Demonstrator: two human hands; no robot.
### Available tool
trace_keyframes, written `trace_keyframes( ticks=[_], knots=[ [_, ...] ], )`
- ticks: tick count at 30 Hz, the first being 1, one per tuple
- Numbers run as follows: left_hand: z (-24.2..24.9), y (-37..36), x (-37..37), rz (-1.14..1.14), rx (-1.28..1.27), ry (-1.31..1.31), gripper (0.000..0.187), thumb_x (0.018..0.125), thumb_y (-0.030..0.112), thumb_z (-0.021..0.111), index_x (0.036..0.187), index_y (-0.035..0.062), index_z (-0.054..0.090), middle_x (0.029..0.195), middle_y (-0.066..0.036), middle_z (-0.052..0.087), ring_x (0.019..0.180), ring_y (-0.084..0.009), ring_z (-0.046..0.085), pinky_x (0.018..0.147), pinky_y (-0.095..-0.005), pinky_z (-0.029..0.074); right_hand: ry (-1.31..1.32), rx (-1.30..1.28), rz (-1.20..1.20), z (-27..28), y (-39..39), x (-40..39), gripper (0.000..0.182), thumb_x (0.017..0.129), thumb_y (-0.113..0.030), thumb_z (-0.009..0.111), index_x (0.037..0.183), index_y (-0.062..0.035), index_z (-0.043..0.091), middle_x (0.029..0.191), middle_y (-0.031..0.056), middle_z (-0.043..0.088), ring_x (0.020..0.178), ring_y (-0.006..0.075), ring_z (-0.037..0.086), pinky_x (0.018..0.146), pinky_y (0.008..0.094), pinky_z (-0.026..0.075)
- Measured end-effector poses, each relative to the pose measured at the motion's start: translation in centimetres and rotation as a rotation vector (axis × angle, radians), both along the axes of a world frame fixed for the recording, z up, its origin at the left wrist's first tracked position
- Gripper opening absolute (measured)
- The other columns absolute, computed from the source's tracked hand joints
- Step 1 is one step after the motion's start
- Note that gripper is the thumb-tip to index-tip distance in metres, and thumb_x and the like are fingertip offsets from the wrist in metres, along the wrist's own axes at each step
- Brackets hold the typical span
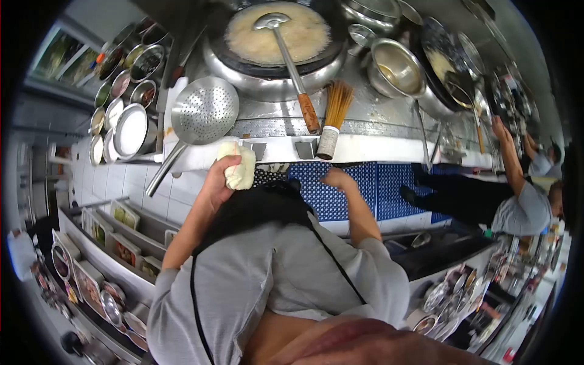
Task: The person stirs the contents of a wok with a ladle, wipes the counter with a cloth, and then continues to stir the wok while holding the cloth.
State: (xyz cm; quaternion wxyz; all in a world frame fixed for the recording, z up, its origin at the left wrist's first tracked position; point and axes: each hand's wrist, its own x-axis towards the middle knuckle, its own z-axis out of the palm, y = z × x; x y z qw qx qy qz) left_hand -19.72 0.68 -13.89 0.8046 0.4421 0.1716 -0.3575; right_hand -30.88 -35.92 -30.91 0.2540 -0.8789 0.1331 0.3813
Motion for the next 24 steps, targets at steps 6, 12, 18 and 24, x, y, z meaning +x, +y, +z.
trace_keyframes(
  ticks=[6,12,18,24],
  knots=[
    [-1.1,-0.2,1.2,-0.159,-0.057,-0.014,0.045,0.081,0.020,0.066,0.121,0.0029,0.056,0.106,-0.012,0.068,0.091,-0.0266,0.069,0.078,-0.0397,0.059,-0.532,-0.254,-0.197,16.8,-2.4,0.9,0.038,0.094,-0.030,0.047,0.091,-0.0018,0.071,0.094,0.0256,0.069,0.092,0.0422,0.066,0.083,0.0517,0.051],
    [-2.4,-2.9,2.7,-0.342,-0.155,-0.025,0.045,0.083,0.020,0.067,0.122,0.0023,0.055,0.108,-0.015,0.067,0.095,-0.0303,0.067,0.083,-0.0425,0.057,-0.717,-0.125,-0.201,25.2,8.5,12.1,0.043,0.086,-0.040,0.064,0.095,0.0008,0.073,0.091,0.0224,0.071,0.093,0.0379,0.069,0.081,0.0453,0.054],
    [0.0,-3.7,2.9,-0.400,-0.193,-0.039,0.043,0.082,0.017,0.067,0.120,0.0019,0.058,0.105,-0.014,0.069,0.092,-0.0294,0.069,0.082,-0.0420,0.059,-0.803,-0.108,-0.257,21.1,10.2,18.2,0.026,0.077,-0.014,0.064,0.095,0.0021,0.073,0.094,0.0236,0.070,0.092,0.0396,0.069,0.081,0.0444,0.055],
    [-1.1,-0.5,3.2,-0.252,-0.174,-0.062,0.040,0.083,0.016,0.064,0.120,0.0015,0.058,0.106,-0.013,0.068,0.093,-0.0285,0.069,0.083,-0.0412,0.058,-0.912,-0.082,-0.411,22.2,8.3,11.2,0.041,0.079,-0.012,0.062,0.118,-0.0023,0.061,0.093,0.0248,0.069,0.088,0.0392,0.068,0.080,0.0464,0.053]
  ],
)
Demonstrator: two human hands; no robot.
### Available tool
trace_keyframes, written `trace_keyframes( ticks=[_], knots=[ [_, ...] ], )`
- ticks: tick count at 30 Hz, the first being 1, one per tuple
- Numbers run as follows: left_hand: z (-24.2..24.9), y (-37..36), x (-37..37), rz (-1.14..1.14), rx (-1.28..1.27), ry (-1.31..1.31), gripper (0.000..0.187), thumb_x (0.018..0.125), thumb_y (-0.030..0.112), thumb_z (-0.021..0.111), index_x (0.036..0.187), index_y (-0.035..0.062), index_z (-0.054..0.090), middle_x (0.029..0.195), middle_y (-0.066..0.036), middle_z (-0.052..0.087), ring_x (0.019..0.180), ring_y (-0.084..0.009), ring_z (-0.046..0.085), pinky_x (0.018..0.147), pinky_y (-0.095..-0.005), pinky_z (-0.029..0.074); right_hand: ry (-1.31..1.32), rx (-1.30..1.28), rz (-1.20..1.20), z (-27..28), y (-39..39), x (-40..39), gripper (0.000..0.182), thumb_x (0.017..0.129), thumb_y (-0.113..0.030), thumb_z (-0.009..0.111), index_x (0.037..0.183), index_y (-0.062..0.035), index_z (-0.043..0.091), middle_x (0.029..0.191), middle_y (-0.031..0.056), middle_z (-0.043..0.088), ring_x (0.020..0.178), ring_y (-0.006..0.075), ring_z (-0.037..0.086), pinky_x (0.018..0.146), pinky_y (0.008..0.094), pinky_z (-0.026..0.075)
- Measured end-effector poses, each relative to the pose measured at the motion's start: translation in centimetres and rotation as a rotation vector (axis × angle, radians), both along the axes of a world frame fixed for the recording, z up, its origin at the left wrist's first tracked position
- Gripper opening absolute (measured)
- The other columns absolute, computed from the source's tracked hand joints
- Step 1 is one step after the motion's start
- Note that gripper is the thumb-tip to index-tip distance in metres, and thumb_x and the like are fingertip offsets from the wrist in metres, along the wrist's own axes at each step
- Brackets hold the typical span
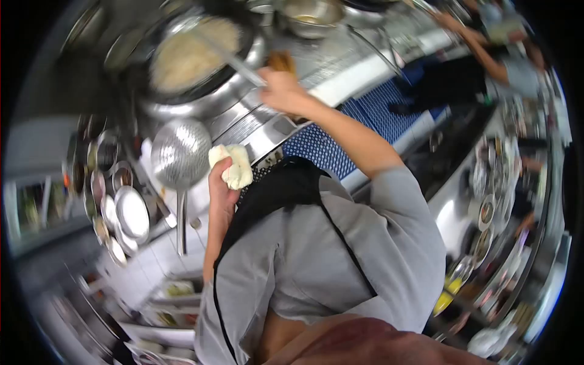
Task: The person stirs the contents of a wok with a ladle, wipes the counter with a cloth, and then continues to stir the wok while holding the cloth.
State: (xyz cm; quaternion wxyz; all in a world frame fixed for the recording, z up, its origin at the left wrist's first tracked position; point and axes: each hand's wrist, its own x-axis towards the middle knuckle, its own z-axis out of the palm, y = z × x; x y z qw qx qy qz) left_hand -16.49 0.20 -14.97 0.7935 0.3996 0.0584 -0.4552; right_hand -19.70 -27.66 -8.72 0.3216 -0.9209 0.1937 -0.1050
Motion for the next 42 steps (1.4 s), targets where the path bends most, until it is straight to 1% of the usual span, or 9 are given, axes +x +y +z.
trace_keyframes(
  ticks=[3,8,11,15,19,21,24,37,42],
  knots=[
    [0.1,0.6,-0.1,0.106,0.036,0.024,0.041,0.084,0.016,0.063,0.121,0.0005,0.056,0.105,-0.013,0.067,0.092,-0.0270,0.069,0.082,-0.0392,0.058,0.025,0.105,0.070,5.4,-2.2,-4.2,0.050,0.078,-0.006,0.062,0.127,0.0018,0.056,0.076,0.0163,0.065,0.062,0.0231,0.064,0.057,0.0362,0.050],
    [-0.7,1.4,0.4,0.137,-0.049,0.046,0.043,0.083,0.016,0.065,0.122,0.0001,0.054,0.104,-0.013,0.066,0.090,-0.0248,0.068,0.079,-0.0378,0.058,0.222,-0.029,0.145,11.7,-4.3,-7.2,0.058,0.085,-0.008,0.064,0.141,-0.0029,0.049,0.057,0.0064,0.054,0.042,0.0139,0.051,0.042,0.0320,0.042],
    [-0.7,1.2,0.0,0.163,-0.072,0.020,0.042,0.084,0.015,0.065,0.121,-0.0010,0.054,0.104,-0.014,0.066,0.089,-0.0242,0.068,0.079,-0.0372,0.058,0.526,-0.108,0.077,15.7,-3.7,-6.6,0.063,0.081,-0.013,0.067,0.141,-0.0043,0.051,0.096,0.0277,0.067,0.083,0.0350,0.068,0.080,0.0395,0.050],
    [-0.4,1.1,-0.8,0.180,-0.081,0.028,0.040,0.084,0.015,0.065,0.119,-0.0024,0.055,0.103,-0.014,0.067,0.088,-0.0235,0.069,0.078,-0.0366,0.058,0.475,-0.226,0.195,14.1,-5.3,-5.5,0.063,0.084,-0.013,0.066,0.144,-0.0090,0.048,0.106,0.0274,0.068,0.096,0.0406,0.067,0.089,0.0439,0.049],
    [-0.5,1.2,-1.5,0.223,-0.077,0.011,0.039,0.085,0.015,0.064,0.118,-0.0030,0.056,0.101,-0.014,0.068,0.087,-0.0233,0.069,0.078,-0.0363,0.058,0.401,-0.435,0.250,8.8,-7.0,-2.2,0.066,0.084,-0.011,0.062,0.147,-0.0106,0.043,0.100,0.0291,0.067,0.092,0.0435,0.066,0.086,0.0496,0.050],
    [-0.4,1.3,-1.8,0.264,-0.077,0.025,0.038,0.085,0.016,0.064,0.118,-0.0032,0.056,0.101,-0.013,0.068,0.087,-0.0233,0.069,0.078,-0.0366,0.058,0.272,-0.657,0.310,4.9,-8.1,-0.3,0.065,0.085,-0.011,0.060,0.148,-0.0121,0.042,0.089,0.0287,0.068,0.078,0.0414,0.069,0.075,0.0506,0.054],
    [-0.2,1.5,-2.3,0.296,-0.081,0.057,0.038,0.086,0.017,0.065,0.118,-0.0033,0.056,0.101,-0.013,0.068,0.087,-0.0232,0.069,0.079,-0.0373,0.059,0.384,-0.589,0.242,3.6,-6.1,2.9,0.062,0.084,-0.009,0.057,0.145,-0.0040,0.043,0.099,0.0321,0.066,0.093,0.0459,0.066,0.085,0.0538,0.051],
    [-0.4,2.3,-3.9,0.326,-0.024,0.028,0.041,0.088,0.024,0.064,0.120,-0.0011,0.057,0.100,-0.012,0.069,0.085,-0.0234,0.069,0.076,-0.0384,0.058,0.251,-0.450,0.245,-0.6,-3.3,13.9,0.059,0.089,-0.014,0.058,0.142,0.0020,0.040,0.104,0.0303,0.067,0.101,0.0470,0.064,0.092,0.0521,0.050],
    [-0.7,0.3,-4.6,0.326,-0.038,0.081,0.043,0.087,0.016,0.065,0.124,-0.0031,0.053,0.106,-0.015,0.066,0.092,-0.0261,0.069,0.083,-0.0400,0.058,0.203,-0.345,0.336,0.2,-2.4,13.5,0.057,0.087,-0.016,0.062,0.137,0.0037,0.043,0.103,0.0318,0.067,0.103,0.0466,0.064,0.094,0.0504,0.049]
  ],
)
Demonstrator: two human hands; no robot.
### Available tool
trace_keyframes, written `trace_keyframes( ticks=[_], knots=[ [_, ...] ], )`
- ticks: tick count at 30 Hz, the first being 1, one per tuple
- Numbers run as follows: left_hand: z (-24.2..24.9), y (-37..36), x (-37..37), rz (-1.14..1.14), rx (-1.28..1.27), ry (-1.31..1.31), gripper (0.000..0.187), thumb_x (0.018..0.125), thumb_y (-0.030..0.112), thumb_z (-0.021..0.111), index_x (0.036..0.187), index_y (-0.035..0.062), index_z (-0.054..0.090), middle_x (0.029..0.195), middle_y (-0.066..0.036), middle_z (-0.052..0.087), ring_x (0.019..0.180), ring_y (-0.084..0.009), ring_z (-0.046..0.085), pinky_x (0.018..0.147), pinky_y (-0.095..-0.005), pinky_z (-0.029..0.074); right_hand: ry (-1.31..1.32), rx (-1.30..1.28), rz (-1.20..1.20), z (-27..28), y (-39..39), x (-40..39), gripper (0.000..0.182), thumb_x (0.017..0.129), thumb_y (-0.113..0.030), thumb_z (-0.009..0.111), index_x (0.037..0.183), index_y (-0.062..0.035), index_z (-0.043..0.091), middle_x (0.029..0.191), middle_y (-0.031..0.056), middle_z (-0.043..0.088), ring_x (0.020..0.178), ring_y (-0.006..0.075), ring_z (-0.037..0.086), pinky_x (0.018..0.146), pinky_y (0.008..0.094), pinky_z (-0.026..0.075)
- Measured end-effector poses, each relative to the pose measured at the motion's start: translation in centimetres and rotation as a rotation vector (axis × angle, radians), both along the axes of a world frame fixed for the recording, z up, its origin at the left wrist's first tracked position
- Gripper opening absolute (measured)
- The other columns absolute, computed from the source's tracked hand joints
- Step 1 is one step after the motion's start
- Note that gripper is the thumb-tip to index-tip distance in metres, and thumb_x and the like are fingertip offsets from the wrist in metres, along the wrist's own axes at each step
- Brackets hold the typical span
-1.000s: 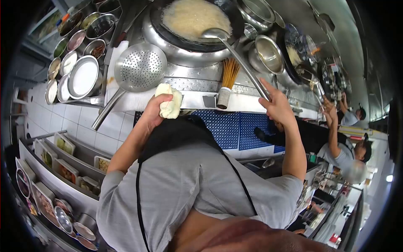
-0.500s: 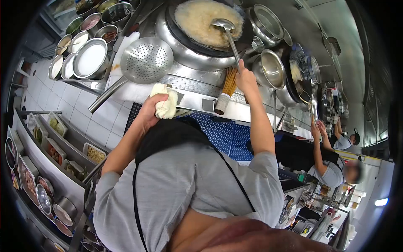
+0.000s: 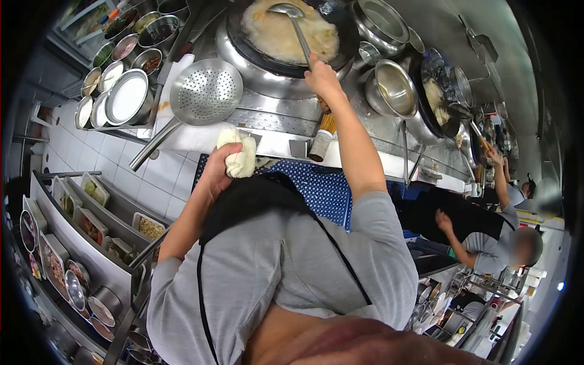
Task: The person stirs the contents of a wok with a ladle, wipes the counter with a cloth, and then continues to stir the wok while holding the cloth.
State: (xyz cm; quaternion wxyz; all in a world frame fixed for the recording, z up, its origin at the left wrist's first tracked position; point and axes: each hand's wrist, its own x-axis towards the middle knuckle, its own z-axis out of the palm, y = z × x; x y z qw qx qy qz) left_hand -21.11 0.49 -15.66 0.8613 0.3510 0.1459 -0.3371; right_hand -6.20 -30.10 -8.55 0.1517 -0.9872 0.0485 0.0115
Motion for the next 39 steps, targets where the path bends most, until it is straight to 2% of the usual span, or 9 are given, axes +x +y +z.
trace_keyframes(
  ticks=[8,11,15,25,26,27,29,34,39],
  knots=[
    [0.3,-2.8,-2.2,-0.013,0.125,-0.007,0.043,0.087,0.023,0.065,0.121,-0.0013,0.056,0.101,-0.013,0.068,0.087,-0.0252,0.069,0.078,-0.0397,0.058,0.121,0.064,0.076,3.2,-1.2,-5.2,0.055,0.091,-0.014,0.057,0.140,0.0021,0.040,0.107,0.0336,0.064,0.106,0.0475,0.062,0.096,0.0508,0.048],
    [0.7,-2.4,-1.6,-0.068,0.114,0.008,0.045,0.086,0.021,0.065,0.123,-0.0018,0.055,0.104,-0.014,0.067,0.090,-0.0258,0.069,0.080,-0.0398,0.058,0.148,0.086,0.039,2.9,-1.9,-7.0,0.062,0.091,-0.017,0.059,0.148,-0.0092,0.036,0.113,0.0326,0.063,0.110,0.0487,0.059,0.096,0.0519,0.046],
    [1.4,-1.8,0.2,-0.155,0.065,-0.018,0.046,0.085,0.014,0.065,0.125,-0.0028,0.052,0.109,-0.016,0.065,0.095,-0.0270,0.068,0.084,-0.0399,0.058,0.147,0.060,0.035,3.6,-2.1,-9.7,0.057,0.090,-0.014,0.058,0.143,-0.0025,0.040,0.111,0.0317,0.064,0.107,0.0460,0.062,0.094,0.0506,0.047],
    [1.7,7.6,4.8,-0.360,0.068,-0.102,0.047,0.081,0.013,0.068,0.123,-0.0024,0.053,0.104,-0.014,0.065,0.090,-0.0244,0.068,0.079,-0.0375,0.058,0.024,0.067,-0.238,10.4,4.8,-16.2,0.060,0.088,-0.013,0.065,0.145,-0.0122,0.048,0.113,0.0313,0.063,0.097,0.0450,0.065,0.088,0.0440,0.048],
    [1.4,8.2,5.2,-0.366,0.075,-0.093,0.047,0.081,0.013,0.068,0.122,-0.0024,0.053,0.103,-0.014,0.065,0.090,-0.0243,0.068,0.078,-0.0373,0.058,-0.159,0.011,-0.111,9.0,4.0,-16.8,0.060,0.089,-0.013,0.065,0.146,-0.0135,0.047,0.097,0.0265,0.070,0.078,0.0380,0.069,0.075,0.0415,0.052],
    [1.4,8.8,5.5,-0.375,0.084,-0.083,0.047,0.080,0.014,0.069,0.121,-0.0023,0.053,0.103,-0.014,0.066,0.089,-0.0241,0.068,0.077,-0.0372,0.058,0.012,0.123,-0.280,11.6,6.1,-17.2,0.061,0.090,-0.012,0.064,0.147,-0.0148,0.046,0.073,0.0142,0.067,0.052,0.0210,0.060,0.054,0.0354,0.050],
    [1.5,9.8,6.3,-0.434,0.078,-0.070,0.047,0.080,0.013,0.068,0.121,-0.0021,0.054,0.103,-0.015,0.066,0.090,-0.0247,0.068,0.078,-0.0376,0.058,0.152,0.320,-0.427,14.9,8.8,-17.9,0.061,0.091,-0.012,0.064,0.148,-0.0160,0.045,0.061,0.0028,0.054,0.043,0.0077,0.045,0.040,0.0278,0.041],
    [0.8,11.4,7.8,-0.541,-0.008,-0.074,0.048,0.079,0.012,0.068,0.122,-0.0032,0.053,0.104,-0.015,0.066,0.091,-0.0256,0.068,0.080,-0.0384,0.058,0.237,0.261,-0.488,17.7,12.3,-19.0,0.062,0.089,-0.008,0.060,0.148,-0.0149,0.045,0.058,0.0017,0.051,0.042,0.0092,0.048,0.039,0.0277,0.041],
    [0.7,11.7,8.3,-0.523,-0.030,-0.115,0.048,0.079,0.012,0.068,0.122,-0.0040,0.054,0.105,-0.015,0.066,0.092,-0.0256,0.068,0.081,-0.0381,0.058,0.203,0.123,-0.410,13.5,11.5,-17.6,0.061,0.089,-0.012,0.062,0.147,-0.0126,0.046,0.057,0.0102,0.054,0.038,0.0146,0.051,0.040,0.0332,0.043]
  ],
)
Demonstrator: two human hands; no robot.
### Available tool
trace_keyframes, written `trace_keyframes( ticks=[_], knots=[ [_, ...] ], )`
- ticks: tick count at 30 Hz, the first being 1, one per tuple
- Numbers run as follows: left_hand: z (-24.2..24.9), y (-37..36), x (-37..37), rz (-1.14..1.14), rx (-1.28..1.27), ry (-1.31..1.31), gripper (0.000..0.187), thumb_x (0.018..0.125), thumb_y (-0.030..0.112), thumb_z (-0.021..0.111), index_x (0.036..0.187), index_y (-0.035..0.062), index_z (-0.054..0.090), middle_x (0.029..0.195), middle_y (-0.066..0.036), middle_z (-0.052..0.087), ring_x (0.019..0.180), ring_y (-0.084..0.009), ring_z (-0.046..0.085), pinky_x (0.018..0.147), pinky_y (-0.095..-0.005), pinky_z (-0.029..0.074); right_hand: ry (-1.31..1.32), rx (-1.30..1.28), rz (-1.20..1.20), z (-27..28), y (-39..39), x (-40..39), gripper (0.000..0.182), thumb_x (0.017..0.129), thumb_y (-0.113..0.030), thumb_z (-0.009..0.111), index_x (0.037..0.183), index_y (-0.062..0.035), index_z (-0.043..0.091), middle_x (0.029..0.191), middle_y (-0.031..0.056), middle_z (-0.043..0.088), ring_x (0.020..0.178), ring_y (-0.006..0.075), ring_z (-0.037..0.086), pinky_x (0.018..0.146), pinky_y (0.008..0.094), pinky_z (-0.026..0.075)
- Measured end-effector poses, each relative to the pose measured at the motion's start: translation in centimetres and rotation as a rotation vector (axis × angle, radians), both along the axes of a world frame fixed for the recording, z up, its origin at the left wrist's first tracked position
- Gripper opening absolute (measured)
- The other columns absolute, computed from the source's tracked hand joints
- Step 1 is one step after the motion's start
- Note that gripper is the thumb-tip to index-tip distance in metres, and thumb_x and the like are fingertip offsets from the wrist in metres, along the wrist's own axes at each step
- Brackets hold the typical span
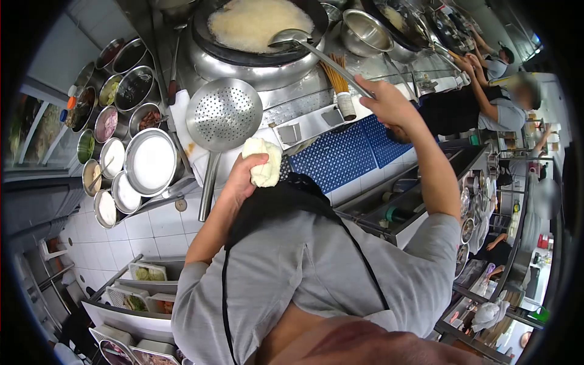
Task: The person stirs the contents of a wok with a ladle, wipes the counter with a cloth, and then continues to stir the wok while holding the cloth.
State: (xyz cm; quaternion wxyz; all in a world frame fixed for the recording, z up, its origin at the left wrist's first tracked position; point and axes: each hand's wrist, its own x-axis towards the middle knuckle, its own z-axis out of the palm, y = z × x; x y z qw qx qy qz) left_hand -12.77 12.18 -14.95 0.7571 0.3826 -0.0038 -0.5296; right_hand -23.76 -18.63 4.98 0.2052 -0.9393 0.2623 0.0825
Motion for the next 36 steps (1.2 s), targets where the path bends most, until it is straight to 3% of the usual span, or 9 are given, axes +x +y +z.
trace_keyframes(
  ticks=[1,5,12,16,19,26,31,34,36],
  knots=[
    [-0.1,0.0,0.1,0.004,-0.009,-0.003,0.047,0.079,0.012,0.068,0.121,-0.0039,0.054,0.106,-0.015,0.066,0.093,-0.0256,0.068,0.081,-0.0380,0.058,0.005,-0.101,0.076,-1.4,-0.7,0.6,0.060,0.089,-0.015,0.063,0.146,-0.0114,0.046,0.069,0.0214,0.063,0.052,0.0271,0.064,0.055,0.0405,0.051],
    [0.8,0.0,-0.3,0.034,-0.014,0.002,0.046,0.081,0.013,0.067,0.121,-0.0038,0.054,0.106,-0.015,0.066,0.092,-0.0251,0.068,0.080,-0.0375,0.058,-0.045,-0.173,0.080,-5.8,-2.2,3.4,0.059,0.088,-0.016,0.063,0.144,-0.0078,0.046,0.102,0.0335,0.064,0.100,0.0464,0.063,0.088,0.0499,0.047],
    [-0.1,0.9,-1.3,0.140,0.079,0.042,0.044,0.083,0.014,0.067,0.121,-0.0037,0.055,0.102,-0.014,0.067,0.087,-0.0241,0.069,0.077,-0.0375,0.059,-0.072,-0.106,-0.005,-10.0,-4.3,9.4,0.048,0.088,-0.019,0.060,0.134,-0.0064,0.054,0.106,0.0274,0.066,0.106,0.0443,0.062,0.091,0.0502,0.049],
    [0.6,1.6,-1.7,0.124,0.114,0.016,0.045,0.084,0.019,0.066,0.123,-0.0011,0.056,0.103,-0.012,0.068,0.088,-0.0242,0.068,0.079,-0.0384,0.058,-0.207,-0.119,0.000,-12.5,-5.0,13.0,0.047,0.088,-0.017,0.056,0.134,-0.0079,0.053,0.096,0.0263,0.069,0.097,0.0430,0.066,0.086,0.0483,0.052],
    [0.4,2.4,-2.0,0.124,0.136,0.005,0.046,0.084,0.022,0.066,0.124,0.0004,0.056,0.105,-0.012,0.068,0.090,-0.0242,0.068,0.080,-0.0389,0.057,-0.221,-0.003,-0.016,-12.0,-4.3,15.5,0.058,0.089,-0.019,0.061,0.144,-0.0077,0.047,0.084,0.0224,0.069,0.067,0.0340,0.069,0.067,0.0433,0.053],
    [1.6,3.7,-2.3,0.165,0.161,0.060,0.044,0.084,0.018,0.067,0.121,-0.0038,0.057,0.101,-0.014,0.068,0.084,-0.0242,0.069,0.075,-0.0377,0.058,-0.221,0.085,0.000,-11.6,-4.9,17.9,0.061,0.085,-0.014,0.060,0.144,-0.0074,0.048,0.071,0.0199,0.066,0.056,0.0279,0.065,0.057,0.0417,0.053],
    [0.7,3.7,-1.9,0.053,0.163,0.032,0.046,0.086,0.022,0.065,0.124,-0.0024,0.055,0.105,-0.014,0.067,0.090,-0.0260,0.068,0.079,-0.0392,0.057,-0.121,0.201,0.011,-8.7,-3.9,15.9,0.063,0.089,-0.015,0.059,0.150,-0.0119,0.042,0.060,0.0063,0.053,0.045,0.0159,0.052,0.041,0.0331,0.046],
    [0.6,3.1,-1.8,-0.026,0.155,0.021,0.048,0.088,0.023,0.063,0.127,-0.0022,0.052,0.107,-0.015,0.066,0.092,-0.0277,0.067,0.082,-0.0407,0.057,-0.148,0.233,-0.128,-3.6,0.0,12.3,0.032,0.086,-0.019,0.062,0.110,0.0021,0.060,0.078,0.0205,0.065,0.057,0.0309,0.062,0.048,0.0433,0.046],
    [0.7,2.7,-1.9,-0.058,0.158,0.029,0.049,0.088,0.022,0.063,0.128,-0.0024,0.051,0.108,-0.016,0.066,0.093,-0.0282,0.067,0.083,-0.0411,0.057,-0.046,0.248,-0.055,-3.3,-0.4,11.8,0.033,0.086,-0.013,0.058,0.115,0.0019,0.057,0.067,0.0128,0.057,0.051,0.0212,0.054,0.042,0.0372,0.041]
  ],
)
